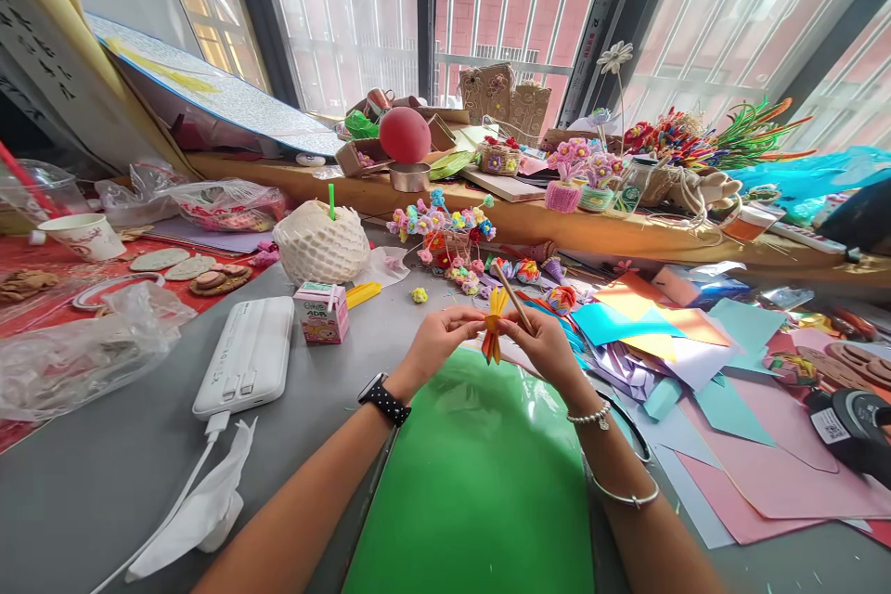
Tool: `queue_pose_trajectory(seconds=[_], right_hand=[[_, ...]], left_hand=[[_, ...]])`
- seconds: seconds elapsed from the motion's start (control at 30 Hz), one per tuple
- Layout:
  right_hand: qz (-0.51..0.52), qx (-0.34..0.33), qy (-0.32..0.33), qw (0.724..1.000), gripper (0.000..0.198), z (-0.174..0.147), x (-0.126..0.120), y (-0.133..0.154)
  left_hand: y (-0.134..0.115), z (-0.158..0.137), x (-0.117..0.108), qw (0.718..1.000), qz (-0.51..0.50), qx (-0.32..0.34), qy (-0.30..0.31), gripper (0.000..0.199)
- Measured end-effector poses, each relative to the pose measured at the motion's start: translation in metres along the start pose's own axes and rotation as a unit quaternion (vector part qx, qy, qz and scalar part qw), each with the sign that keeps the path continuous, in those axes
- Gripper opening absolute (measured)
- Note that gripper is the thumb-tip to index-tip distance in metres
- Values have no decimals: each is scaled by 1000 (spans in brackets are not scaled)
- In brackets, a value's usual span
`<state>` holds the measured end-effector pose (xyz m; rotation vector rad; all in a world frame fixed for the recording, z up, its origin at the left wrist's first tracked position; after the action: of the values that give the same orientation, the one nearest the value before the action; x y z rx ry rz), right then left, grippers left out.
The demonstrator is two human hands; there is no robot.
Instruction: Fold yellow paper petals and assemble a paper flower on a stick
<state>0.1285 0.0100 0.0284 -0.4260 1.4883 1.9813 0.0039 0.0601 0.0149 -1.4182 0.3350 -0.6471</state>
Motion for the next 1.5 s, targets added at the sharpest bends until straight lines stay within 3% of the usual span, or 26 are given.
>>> queue_pose_trajectory(seconds=[0.3,0.6,1.0,1.5], right_hand=[[65,24,7,998,26,1,1,-6],[35,24,13,999,31,2,2,-6],[43,22,31,998,23,1,4,-5],[-37,15,-24,999,17,-1,2,2]], left_hand=[[3,0,-1,999,-34,-12,-15,29],[-12,-2,-3,991,104,85,-26,25],[-4,-1,-4,999,33,34,-23,22],[1,-4,-4,995,66,41,-67,24]])
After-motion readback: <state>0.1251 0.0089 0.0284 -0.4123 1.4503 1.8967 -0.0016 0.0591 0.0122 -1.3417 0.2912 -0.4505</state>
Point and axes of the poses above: each hand's wrist, its own z-axis towards the middle knuckle, its own x-axis out of the palm, y = z × x, the point moved 6 cm from there along z, towards the middle knuckle, and after that the axes turned 9 degrees about -z, right-handed, at the moved point
